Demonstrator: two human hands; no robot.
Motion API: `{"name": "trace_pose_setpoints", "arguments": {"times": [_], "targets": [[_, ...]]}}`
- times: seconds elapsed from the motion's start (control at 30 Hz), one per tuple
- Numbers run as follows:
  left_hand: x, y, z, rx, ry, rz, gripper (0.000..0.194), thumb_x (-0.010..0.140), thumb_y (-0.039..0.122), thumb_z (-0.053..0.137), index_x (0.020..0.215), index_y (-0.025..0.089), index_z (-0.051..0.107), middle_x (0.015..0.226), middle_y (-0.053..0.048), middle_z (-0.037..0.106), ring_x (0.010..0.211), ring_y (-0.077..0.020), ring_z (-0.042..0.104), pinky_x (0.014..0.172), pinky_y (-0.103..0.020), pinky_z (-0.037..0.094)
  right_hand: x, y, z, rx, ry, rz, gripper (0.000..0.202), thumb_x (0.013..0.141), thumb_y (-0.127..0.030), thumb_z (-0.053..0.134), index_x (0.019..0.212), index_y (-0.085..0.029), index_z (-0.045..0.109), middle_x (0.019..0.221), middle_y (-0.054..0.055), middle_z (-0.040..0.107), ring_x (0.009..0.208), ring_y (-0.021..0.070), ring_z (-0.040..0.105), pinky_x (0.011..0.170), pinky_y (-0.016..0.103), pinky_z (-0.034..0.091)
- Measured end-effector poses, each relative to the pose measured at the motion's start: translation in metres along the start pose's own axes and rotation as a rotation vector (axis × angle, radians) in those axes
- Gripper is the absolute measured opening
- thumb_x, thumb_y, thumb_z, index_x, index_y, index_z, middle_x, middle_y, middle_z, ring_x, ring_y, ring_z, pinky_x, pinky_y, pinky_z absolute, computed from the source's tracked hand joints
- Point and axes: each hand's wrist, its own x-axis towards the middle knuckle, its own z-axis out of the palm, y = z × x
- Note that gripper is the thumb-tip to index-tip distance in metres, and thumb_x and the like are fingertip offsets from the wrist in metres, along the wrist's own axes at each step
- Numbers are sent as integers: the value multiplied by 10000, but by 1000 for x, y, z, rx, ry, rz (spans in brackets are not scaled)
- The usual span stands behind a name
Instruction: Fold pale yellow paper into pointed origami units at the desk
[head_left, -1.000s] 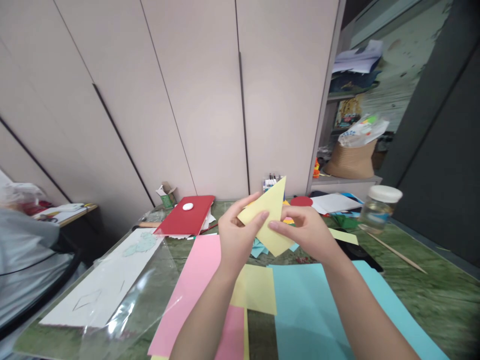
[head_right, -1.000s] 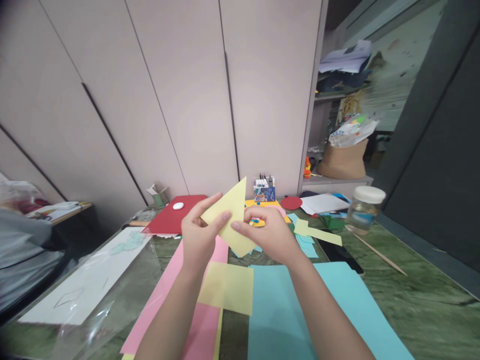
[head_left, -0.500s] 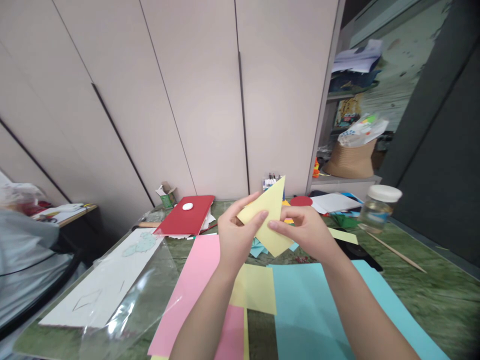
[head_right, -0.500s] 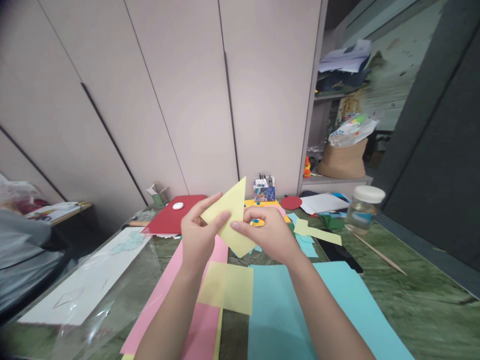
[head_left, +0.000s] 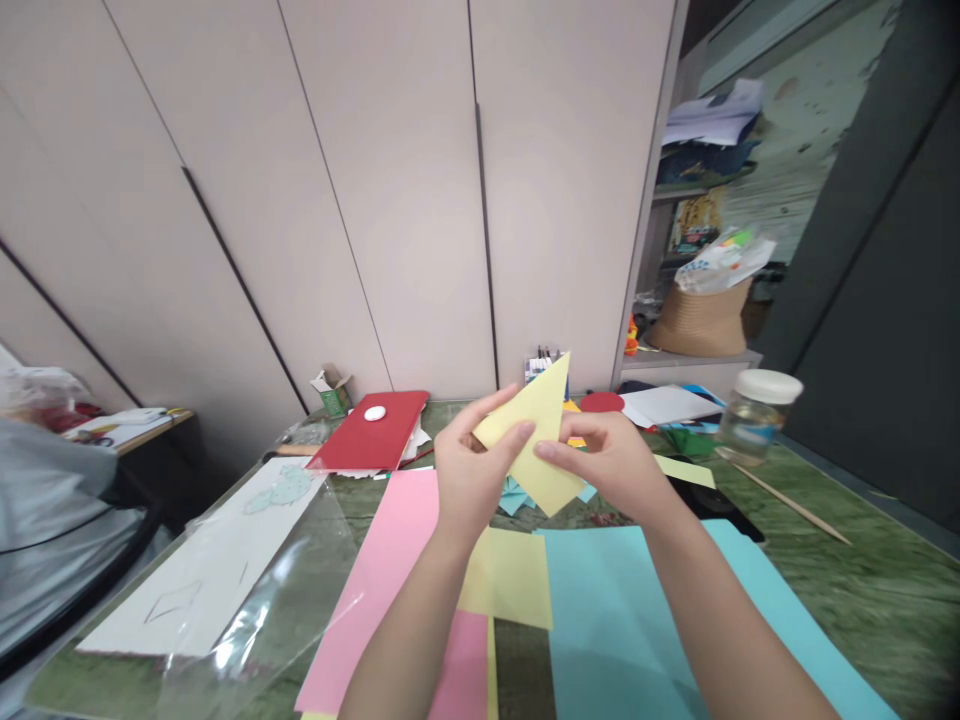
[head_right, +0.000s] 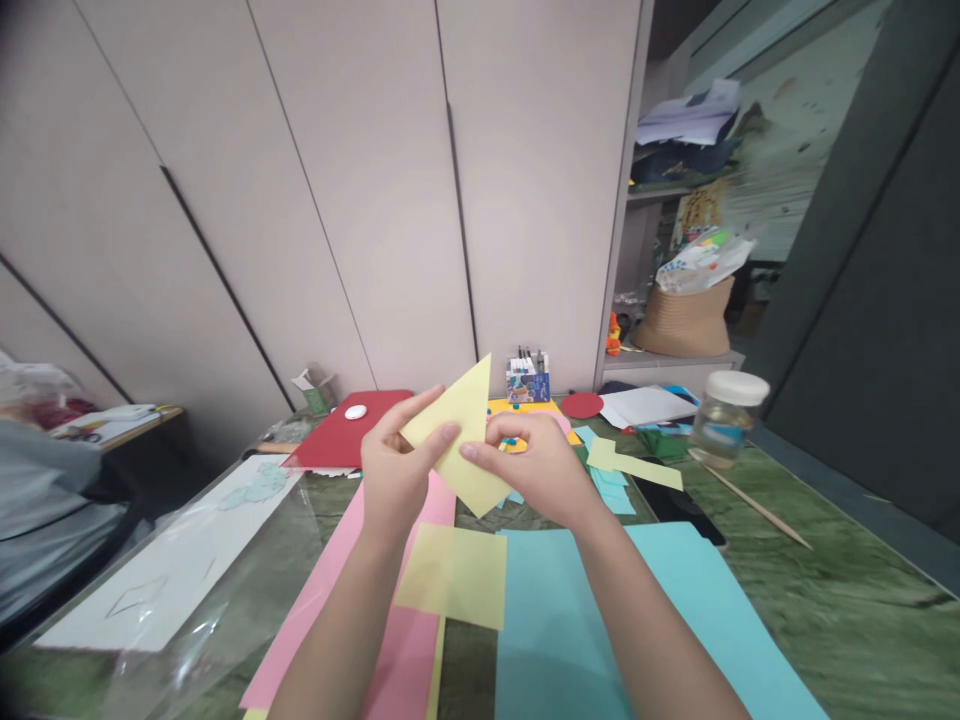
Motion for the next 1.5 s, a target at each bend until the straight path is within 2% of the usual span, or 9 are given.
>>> {"name": "trace_pose_setpoints", "arguments": {"times": [0.2, 0.33, 0.53, 1.03, 1.37, 1.5], "targets": [[0, 2, 1, -37, -10, -58, 382, 649, 245, 773, 1024, 216, 707, 895, -52, 741, 781, -207, 692, 623, -263, 562, 0, 2, 0, 3, 27, -1, 318, 758, -433, 640, 581, -176, 579, 663, 28, 619, 632, 162, 538, 577, 276, 413], [2, -2, 1, -159, -11, -80, 487, 643, 248, 779, 1112, 199, 655, 810, -50, 743, 726, -174, 689, 627, -250, 552, 0, 1, 0, 37, 119, 14, 325, 745, -413, 660, 559, -173, 544, 627, 10, 593, 601, 144, 518, 558, 261, 399], [5, -9, -2, -214, 71, -50, 371, 638, 264, 782, 976, 138, 697, 650, -20, 712, 585, -106, 647, 595, -203, 518, -1, 0, 1, 183, 162, 72, 306, 715, -420, 693, 576, -172, 580, 645, 24, 616, 611, 155, 547, 542, 259, 434], [3, -4, -3, -148, 64, -39, 323, 660, 280, 768, 950, 145, 723, 667, -17, 720, 587, -96, 645, 596, -188, 521, -1, 0, 0, 201, 164, 71, 303, 701, -410, 708, 565, -170, 581, 623, 21, 598, 588, 149, 526, 520, 257, 419], [4, -3, -5, -173, 41, -63, 350, 671, 276, 760, 985, 129, 708, 616, -10, 695, 566, -98, 631, 611, -208, 531, 1, 2, -2, 213, 154, 66, 254, 723, -389, 705, 633, -159, 646, 674, 39, 658, 620, 168, 579, 542, 270, 463], [5, 0, -5, -128, -11, -86, 371, 654, 258, 768, 999, 137, 706, 592, 0, 686, 543, -90, 617, 594, -195, 522, -1, -2, -2, 288, 134, 46, 207, 725, -363, 712, 817, -177, 707, 845, 54, 724, 746, 204, 654, 618, 283, 522]]}}
